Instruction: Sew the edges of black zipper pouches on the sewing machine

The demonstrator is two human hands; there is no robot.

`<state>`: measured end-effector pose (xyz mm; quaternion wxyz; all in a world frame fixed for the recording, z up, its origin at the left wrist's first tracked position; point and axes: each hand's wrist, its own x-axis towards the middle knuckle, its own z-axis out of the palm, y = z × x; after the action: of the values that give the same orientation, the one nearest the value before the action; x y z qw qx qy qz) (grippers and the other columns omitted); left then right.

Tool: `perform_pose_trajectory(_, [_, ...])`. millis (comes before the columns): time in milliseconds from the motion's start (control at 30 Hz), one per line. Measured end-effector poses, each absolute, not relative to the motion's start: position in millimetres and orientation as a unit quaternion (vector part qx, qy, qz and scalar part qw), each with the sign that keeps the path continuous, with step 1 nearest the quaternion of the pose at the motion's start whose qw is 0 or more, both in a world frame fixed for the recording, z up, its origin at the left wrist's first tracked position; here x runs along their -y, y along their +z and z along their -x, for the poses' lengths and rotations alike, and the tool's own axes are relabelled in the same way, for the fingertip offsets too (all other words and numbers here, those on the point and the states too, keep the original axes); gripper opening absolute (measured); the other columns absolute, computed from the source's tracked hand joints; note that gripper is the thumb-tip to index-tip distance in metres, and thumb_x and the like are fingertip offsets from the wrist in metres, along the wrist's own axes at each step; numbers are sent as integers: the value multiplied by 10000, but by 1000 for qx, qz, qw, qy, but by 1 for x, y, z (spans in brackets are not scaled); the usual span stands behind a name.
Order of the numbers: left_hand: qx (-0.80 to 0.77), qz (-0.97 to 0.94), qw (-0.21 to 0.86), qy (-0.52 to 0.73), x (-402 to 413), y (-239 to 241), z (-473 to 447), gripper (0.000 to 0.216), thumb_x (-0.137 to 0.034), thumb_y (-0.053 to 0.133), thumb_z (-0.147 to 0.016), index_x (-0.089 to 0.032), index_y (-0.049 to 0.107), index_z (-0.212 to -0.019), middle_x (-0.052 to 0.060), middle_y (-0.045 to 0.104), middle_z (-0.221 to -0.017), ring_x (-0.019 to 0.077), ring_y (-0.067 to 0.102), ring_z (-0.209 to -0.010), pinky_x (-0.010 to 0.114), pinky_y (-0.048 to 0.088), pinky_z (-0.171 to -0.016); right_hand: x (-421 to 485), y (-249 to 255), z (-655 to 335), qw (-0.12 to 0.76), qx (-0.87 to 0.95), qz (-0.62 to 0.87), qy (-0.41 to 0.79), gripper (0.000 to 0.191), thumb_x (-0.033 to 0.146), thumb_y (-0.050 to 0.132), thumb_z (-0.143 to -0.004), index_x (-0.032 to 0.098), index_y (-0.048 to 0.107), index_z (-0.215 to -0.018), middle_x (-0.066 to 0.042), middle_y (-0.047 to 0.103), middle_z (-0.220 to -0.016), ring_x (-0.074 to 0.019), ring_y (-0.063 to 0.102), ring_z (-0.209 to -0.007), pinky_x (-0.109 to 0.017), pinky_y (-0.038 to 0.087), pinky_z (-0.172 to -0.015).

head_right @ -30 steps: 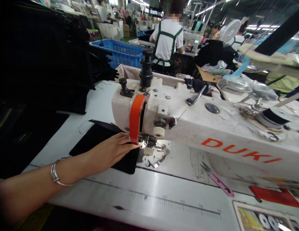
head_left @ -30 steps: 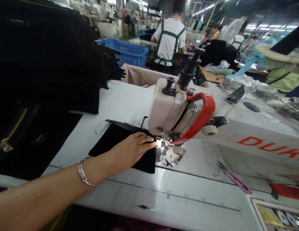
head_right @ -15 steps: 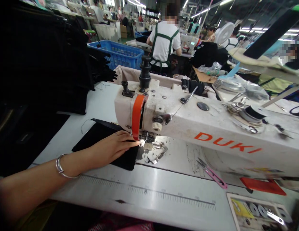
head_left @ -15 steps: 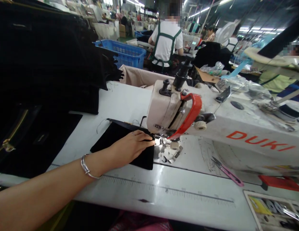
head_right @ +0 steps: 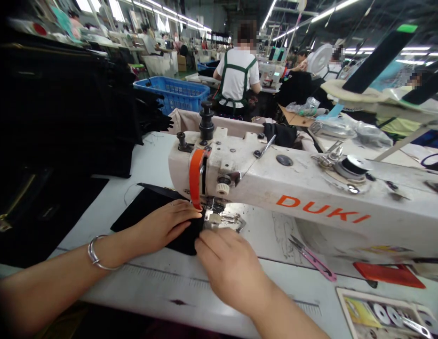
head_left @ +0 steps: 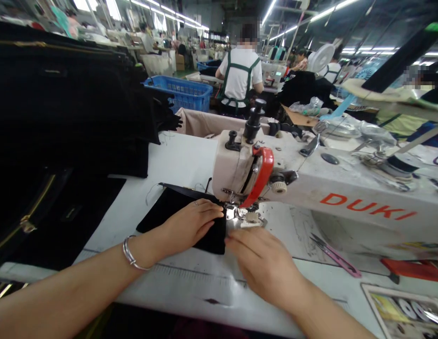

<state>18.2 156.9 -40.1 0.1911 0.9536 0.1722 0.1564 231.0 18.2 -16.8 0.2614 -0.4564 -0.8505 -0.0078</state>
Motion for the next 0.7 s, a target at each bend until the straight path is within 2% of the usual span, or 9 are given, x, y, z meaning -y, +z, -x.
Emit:
perform_pose_trajectory(100, [-172,-952,199,154,-158,-40,-19,364,-68,499,-933,-201,534,-1270,37,577,-1278,183,504,-1198,378,395,-1101,-45,-38,-217,231,838,494,26,351,44,464,-878,119,606,-1190,-119,625,-1226,-279,579,-1090,-448,513,-934])
perform_pose_trajectory(233, [-164,-953,200,158,-158,-39,-20,341,-70,490,-933,-193,539,-1247,46,579,-1266,189,509,-1190,381,395,-1090,-52,-51,-217,255,827,500,36,337,82,477,-889,129,614,-1193,-115,626,-1224,-274,577,-1124,-439,509,-939])
perform_pose_trajectory(533, [-163,-953,192,167,-159,-39,-21,336,-73,486,-938,-176,546,-1253,65,591,-1268,196,519,-1200,404,392,-1101,-50,-49,-215,248,815,519,64,341,84,470,-855,142,631,-1150,-112,627,-1200,-279,576,-1095,-442,481,-929])
perform_pose_trajectory(600, [-167,-953,191,165,-160,-38,-21,320,-83,494,-942,-180,554,-1241,58,593,-1265,190,521,-1196,394,393,-1100,-49,-45,-221,276,801,526,76,306,99,463,-862,176,647,-1094,-86,652,-1138,-254,594,-1051,-415,481,-912])
perform_pose_trajectory(700, [-171,-955,188,154,-160,-38,-20,302,-95,495,-950,-184,568,-1229,50,587,-1276,185,515,-1202,383,380,-1112,-50,-38,-235,358,692,625,52,156,213,512,-874,192,639,-962,-65,678,-943,-218,626,-860,-351,502,-777])
